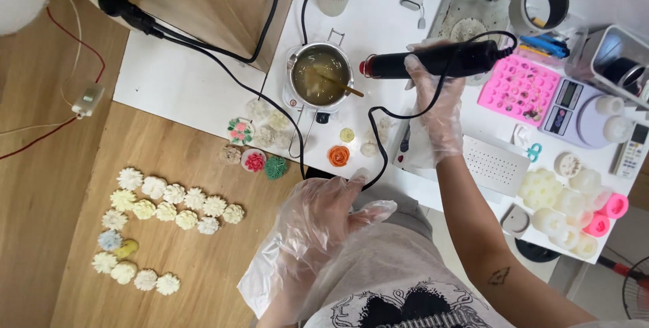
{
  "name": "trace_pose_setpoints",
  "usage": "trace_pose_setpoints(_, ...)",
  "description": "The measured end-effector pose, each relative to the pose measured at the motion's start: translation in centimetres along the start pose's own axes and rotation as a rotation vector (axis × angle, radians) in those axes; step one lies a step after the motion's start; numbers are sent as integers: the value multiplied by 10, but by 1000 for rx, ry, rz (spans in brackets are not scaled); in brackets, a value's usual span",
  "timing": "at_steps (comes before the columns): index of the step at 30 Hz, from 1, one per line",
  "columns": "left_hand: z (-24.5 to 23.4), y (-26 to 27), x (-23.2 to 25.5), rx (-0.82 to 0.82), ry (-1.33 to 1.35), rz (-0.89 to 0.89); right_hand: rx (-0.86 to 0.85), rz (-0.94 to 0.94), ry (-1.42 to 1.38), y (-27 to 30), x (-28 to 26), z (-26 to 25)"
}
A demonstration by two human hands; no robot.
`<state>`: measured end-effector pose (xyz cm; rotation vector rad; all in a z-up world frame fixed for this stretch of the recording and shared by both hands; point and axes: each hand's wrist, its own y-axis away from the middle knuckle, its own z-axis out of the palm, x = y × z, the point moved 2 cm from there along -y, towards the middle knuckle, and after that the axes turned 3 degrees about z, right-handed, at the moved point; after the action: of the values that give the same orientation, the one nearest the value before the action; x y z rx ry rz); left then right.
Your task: The person is melting wax in a pot using a heat gun and stirring it as part of a candle-making process.
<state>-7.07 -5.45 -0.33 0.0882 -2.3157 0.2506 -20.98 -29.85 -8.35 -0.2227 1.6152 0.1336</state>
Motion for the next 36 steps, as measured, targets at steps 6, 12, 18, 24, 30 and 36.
trace_pose_setpoints(6,16,12,2,19,-155,-31,-194,-87,143,-26,4,11)
trace_pose_setpoints(12,11,30,11,375,-368,139,-140,-24,47,-37,19,9)
trace_pose_setpoints(18,23,31,0,91,-95,80,-148,-52,46,-35,15,9)
trace_pose_setpoints(24,24,42,-16,339,-194,194,-95,-2,-11,-33,19,14)
trace_pose_setpoints(30,1,35,-30,285,-171,209,-43,5,39,-30,13,19)
trace_pose_setpoints(36,-3,30,-28,184,-116,131,-14,20,78,-37,17,17)
